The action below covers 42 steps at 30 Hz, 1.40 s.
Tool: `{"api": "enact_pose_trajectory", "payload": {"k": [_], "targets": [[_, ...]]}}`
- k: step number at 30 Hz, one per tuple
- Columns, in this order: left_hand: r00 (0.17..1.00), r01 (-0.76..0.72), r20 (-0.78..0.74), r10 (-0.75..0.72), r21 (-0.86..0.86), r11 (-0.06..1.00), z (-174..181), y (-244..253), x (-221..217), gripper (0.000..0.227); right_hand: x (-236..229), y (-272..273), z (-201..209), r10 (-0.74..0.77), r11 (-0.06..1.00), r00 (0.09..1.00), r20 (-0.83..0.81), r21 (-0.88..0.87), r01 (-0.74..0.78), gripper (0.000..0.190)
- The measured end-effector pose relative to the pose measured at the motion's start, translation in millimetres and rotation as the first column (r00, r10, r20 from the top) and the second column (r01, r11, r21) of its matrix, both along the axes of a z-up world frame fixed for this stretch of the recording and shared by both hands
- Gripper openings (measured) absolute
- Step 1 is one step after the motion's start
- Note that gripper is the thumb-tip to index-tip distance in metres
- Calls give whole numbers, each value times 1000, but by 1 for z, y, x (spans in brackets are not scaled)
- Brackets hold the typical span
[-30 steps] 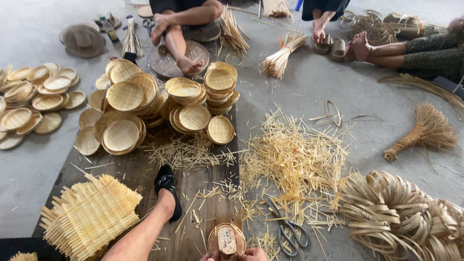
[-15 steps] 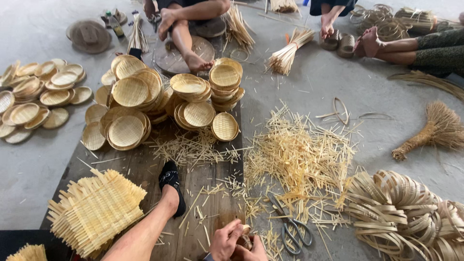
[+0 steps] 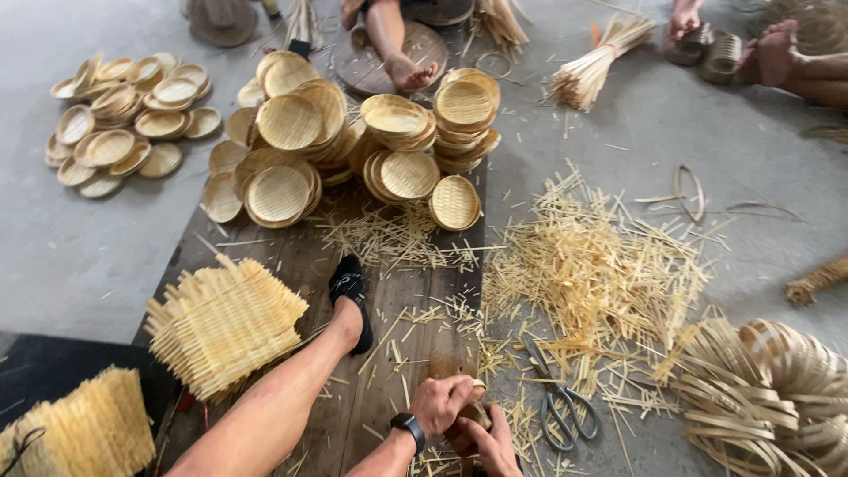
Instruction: The person weaves bamboo strips around a circular wooden form, trimming excess material with shears and securing the edges to create a small basket.
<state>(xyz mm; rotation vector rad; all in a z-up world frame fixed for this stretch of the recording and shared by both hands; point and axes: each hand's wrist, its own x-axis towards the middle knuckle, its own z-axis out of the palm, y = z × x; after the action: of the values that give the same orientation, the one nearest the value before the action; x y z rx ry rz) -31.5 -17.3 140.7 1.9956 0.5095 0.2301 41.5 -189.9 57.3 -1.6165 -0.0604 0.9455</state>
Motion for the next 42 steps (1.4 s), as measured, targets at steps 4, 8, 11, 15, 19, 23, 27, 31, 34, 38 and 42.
{"api": "enact_pose_trajectory", "payload": {"k": [4, 8, 11, 15, 19, 23, 27, 31, 34, 38, 42], "targets": [[977, -193, -123, 174, -161, 968, -57, 38, 8, 48, 12, -27, -20, 21, 967, 1000, 3, 256, -21, 59], [928, -29, -369, 38, 29, 999, -94, 105, 18, 31, 26, -45, -36, -96, 908, 959, -266, 372, 194, 60], [931, -334, 223, 289, 200, 921, -57, 184, 54, 42, 32, -44, -37, -158, 875, 976, -151, 436, 209, 54], [597, -538, 279, 752, -557, 633, 88, 271, 77, 54, 35, -44, -32, -161, 925, 973, -167, 318, 208, 48], [634, -353, 105, 766, -842, 408, 172, 256, 58, 45, 21, -36, -32, -164, 942, 972, -166, 266, 204, 48], [906, -418, -113, 408, -390, 820, 74, 162, 41, 44, 22, -22, -32, -9, 920, 1000, 20, 392, 0, 50], [901, -356, -423, 94, -599, 717, -76, 36, 4, 58, 24, -3, -29, -109, 941, 925, -364, 263, 214, 52], [876, -479, -344, 337, -697, 534, -143, -5, -17, 55, 21, -4, -25, -64, 955, 970, -233, 267, 127, 64], [907, -416, -135, 399, -432, 800, -130, 9, -17, 52, 28, 11, -32, 237, 966, 946, 221, -152, -207, 42], [991, -131, 7, 131, 116, 985, -31, 89, -42, 49, 14, 24, -37, 15, 988, 994, 109, 149, -31, 41], [914, -148, -142, 381, 756, 637, 68, 186, -80, 62, -3, 28, -34, -199, 936, 931, -307, 220, 273, 43]]}}
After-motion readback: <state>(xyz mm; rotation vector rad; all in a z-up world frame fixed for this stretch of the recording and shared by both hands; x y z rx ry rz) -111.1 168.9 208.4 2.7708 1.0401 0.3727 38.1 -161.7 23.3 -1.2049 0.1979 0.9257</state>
